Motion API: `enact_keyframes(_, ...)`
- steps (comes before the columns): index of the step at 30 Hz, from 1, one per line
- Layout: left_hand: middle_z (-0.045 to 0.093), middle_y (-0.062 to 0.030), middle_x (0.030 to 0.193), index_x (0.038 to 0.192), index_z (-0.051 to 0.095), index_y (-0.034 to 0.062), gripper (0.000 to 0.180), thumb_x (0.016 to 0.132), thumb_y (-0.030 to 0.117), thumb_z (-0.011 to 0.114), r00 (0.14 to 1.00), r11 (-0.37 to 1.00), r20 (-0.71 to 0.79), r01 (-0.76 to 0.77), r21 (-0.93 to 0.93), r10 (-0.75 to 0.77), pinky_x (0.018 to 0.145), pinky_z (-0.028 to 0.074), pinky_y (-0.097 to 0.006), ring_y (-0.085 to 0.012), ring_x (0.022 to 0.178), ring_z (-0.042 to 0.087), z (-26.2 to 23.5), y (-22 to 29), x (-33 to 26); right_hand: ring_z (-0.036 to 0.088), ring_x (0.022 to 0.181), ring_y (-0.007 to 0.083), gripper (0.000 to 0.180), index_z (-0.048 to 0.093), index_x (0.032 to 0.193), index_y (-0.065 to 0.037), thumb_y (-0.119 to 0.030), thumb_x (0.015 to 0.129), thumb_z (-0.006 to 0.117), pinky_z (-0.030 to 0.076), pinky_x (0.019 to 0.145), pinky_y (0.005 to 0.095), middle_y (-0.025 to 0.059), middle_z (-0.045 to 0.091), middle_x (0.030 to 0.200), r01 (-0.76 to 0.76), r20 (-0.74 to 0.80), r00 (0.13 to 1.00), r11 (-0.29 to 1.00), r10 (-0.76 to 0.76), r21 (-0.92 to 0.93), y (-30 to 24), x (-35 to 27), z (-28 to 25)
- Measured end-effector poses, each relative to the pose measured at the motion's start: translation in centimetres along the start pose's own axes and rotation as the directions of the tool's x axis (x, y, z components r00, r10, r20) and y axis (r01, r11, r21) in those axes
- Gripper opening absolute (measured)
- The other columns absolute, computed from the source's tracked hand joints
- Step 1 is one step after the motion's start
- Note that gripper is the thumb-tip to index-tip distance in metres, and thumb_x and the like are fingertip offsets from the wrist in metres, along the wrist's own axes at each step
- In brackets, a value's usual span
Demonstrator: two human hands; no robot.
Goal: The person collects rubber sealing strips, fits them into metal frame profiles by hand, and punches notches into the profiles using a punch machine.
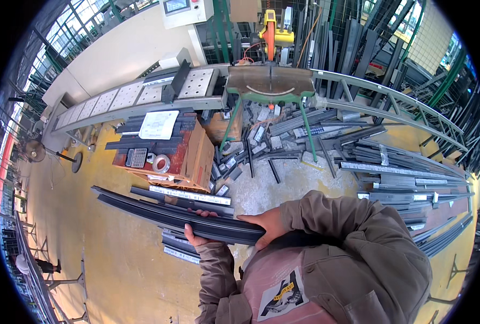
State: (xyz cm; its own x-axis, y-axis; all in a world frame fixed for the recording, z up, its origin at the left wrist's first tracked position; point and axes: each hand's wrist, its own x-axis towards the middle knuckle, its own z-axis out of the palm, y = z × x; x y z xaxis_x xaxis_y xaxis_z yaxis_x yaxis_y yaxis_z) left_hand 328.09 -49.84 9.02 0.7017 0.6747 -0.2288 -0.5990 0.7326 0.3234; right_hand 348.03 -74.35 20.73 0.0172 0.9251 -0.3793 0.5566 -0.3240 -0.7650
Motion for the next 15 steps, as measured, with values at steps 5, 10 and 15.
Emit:
enact_keyframes(5,0.071,-0.0095,0.138,0.162,0.063,0.0116,0.071,0.101,0.040,0.086,0.970,0.976,0.147,-0.173,-0.132,0.192,0.119,0.058,-0.056,-0.0293,0.126,0.074,2.1,-3.9,8.1,0.085,0.108,0.0195,0.044,0.085,0.138,-0.001,-0.041,0.122,0.074,0.068,0.101,0.0373,0.0108,0.090,0.119,0.314,-0.679,0.721,0.939,-0.140,0.140,10.2,-5.2,-32.8)
enact_keyframes(10,0.075,-0.0112,0.137,0.156,0.071,0.0145,0.058,0.106,0.042,0.083,0.939,0.940,0.018,-0.342,-0.018,0.342,0.116,0.060,-0.057,-0.0303,0.125,0.076,5.6,-13.1,13.1,0.076,0.101,0.0108,0.041,0.080,0.146,-0.004,-0.036,0.126,0.063,0.062,0.088,0.0285,0.0037,0.086,0.122,0.273,-0.963,0.154,0.928,0.220,0.255,42.7,-6.9,-75.0)
enact_keyframes(15,0.080,-0.0142,0.142,0.154,0.074,0.0150,0.063,0.105,0.053,0.082,0.873,0.873,-0.038,-0.485,0.061,0.487,0.114,0.063,-0.056,-0.0314,0.127,0.078,9.6,-15.3,11.0,0.070,0.151,0.0433,0.053,0.073,0.166,-0.021,-0.048,0.121,0.065,0.052,0.130,0.0470,0.0173,0.077,0.160,-0.485,-0.892,0.435,0.867,0.125,-0.115,55.2,5.0,-86.8)
